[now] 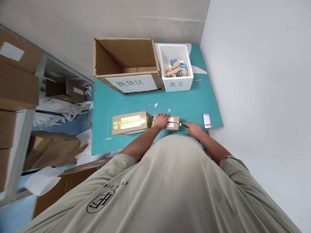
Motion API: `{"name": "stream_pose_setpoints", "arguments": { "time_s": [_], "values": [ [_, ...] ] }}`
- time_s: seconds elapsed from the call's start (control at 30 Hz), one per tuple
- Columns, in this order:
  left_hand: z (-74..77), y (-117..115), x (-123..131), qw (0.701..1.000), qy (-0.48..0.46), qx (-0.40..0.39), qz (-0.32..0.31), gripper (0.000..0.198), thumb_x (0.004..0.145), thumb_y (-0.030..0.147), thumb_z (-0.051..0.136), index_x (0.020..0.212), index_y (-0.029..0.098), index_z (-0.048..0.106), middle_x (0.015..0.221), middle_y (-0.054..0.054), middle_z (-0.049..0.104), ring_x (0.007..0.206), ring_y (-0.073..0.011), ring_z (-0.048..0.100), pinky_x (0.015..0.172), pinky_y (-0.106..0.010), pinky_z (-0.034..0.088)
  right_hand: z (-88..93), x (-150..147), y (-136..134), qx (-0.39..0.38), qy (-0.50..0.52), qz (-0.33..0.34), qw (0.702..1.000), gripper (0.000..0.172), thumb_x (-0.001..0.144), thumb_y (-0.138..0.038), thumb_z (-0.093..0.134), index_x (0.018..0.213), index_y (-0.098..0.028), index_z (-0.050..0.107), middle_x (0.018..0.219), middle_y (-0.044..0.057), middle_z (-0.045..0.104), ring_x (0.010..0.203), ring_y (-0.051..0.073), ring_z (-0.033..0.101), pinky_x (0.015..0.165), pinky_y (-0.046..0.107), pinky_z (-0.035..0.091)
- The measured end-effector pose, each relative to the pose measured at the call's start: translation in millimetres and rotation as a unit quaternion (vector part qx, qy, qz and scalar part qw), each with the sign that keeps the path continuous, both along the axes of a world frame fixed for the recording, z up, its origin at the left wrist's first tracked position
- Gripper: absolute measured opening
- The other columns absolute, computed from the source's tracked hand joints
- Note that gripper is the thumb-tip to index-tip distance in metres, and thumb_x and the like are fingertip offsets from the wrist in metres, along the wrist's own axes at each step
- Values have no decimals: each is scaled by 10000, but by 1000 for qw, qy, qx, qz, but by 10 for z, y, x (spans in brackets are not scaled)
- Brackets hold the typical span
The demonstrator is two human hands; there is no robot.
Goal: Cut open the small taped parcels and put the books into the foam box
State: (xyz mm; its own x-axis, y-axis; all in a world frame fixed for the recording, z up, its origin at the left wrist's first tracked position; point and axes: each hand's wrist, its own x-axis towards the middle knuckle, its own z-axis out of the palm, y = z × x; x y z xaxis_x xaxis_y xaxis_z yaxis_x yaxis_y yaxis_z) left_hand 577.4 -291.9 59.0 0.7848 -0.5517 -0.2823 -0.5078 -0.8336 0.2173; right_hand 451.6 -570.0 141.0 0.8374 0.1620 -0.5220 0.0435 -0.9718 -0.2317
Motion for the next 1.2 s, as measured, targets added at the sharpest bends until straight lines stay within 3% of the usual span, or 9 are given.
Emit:
{"name": "stream_pose_setpoints", "arguments": {
  "time_s": [0.17, 0.33, 0.5, 0.63, 0.97, 1.2],
  "values": [
    [-17, -26, -18, 1000, 0, -31, -2, 658, 1088, 169, 534, 1733, 193, 664, 1547, -247, 780, 1433, -418, 693, 1200, -572, 430, 172, 11, 180, -82, 31, 5, 996, 612, 1267, -338, 419, 1868, -365, 527, 1565, 132, 778, 1335, 325, 778, 1060, 389, 591],
    [-8, -2, -97, 999, 5, -47, -4, 660, 1112, 230, 535, 1765, 200, 629, 1596, -239, 760, 1435, -426, 677, 1202, -580, 421, 245, -25, 348, -142, 45, 31, 988, 680, 1237, -223, 374, 1907, -317, 439, 1538, 193, 753, 1314, 327, 771, 1054, 407, 586],
    [-8, 34, -155, 998, 8, -70, -2, 604, 1082, 254, 601, 1678, 268, 701, 1571, -205, 772, 1451, -426, 650, 1220, -588, 409, 330, -108, 455, -161, 52, 48, 984, 726, 1203, -175, 311, 1924, -235, 378, 1553, 261, 722, 1311, 361, 782, 1039, 455, 620],
    [11, 40, -179, 998, 8, -69, -9, 589, 1079, 249, 607, 1660, 236, 701, 1580, -221, 762, 1445, -432, 643, 1221, -593, 407, 388, -173, 423, -167, 74, 42, 982, 735, 1183, -162, 327, 1914, -219, 380, 1537, 274, 720, 1327, 379, 782, 1050, 469, 626],
    [57, 13, -191, 999, 18, -47, -6, 598, 1114, 250, 532, 1695, 225, 672, 1601, -224, 761, 1474, -417, 651, 1253, -581, 397, 327, -106, 488, -145, 62, 39, 987, 700, 1224, -268, 422, 1917, -204, 348, 1552, 306, 700, 1335, 391, 783, 1095, 483, 624],
    [47, 7, -161, 998, 26, -48, -8, 635, 1131, 265, 525, 1755, 200, 627, 1636, -230, 748, 1526, -413, 649, 1271, -562, 406, 266, -124, 520, -153, 61, 15, 986, 714, 1213, -179, 308, 1927, -198, 333, 1569, 304, 688, 1346, 385, 780, 1097, 500, 638]
  ]
}}
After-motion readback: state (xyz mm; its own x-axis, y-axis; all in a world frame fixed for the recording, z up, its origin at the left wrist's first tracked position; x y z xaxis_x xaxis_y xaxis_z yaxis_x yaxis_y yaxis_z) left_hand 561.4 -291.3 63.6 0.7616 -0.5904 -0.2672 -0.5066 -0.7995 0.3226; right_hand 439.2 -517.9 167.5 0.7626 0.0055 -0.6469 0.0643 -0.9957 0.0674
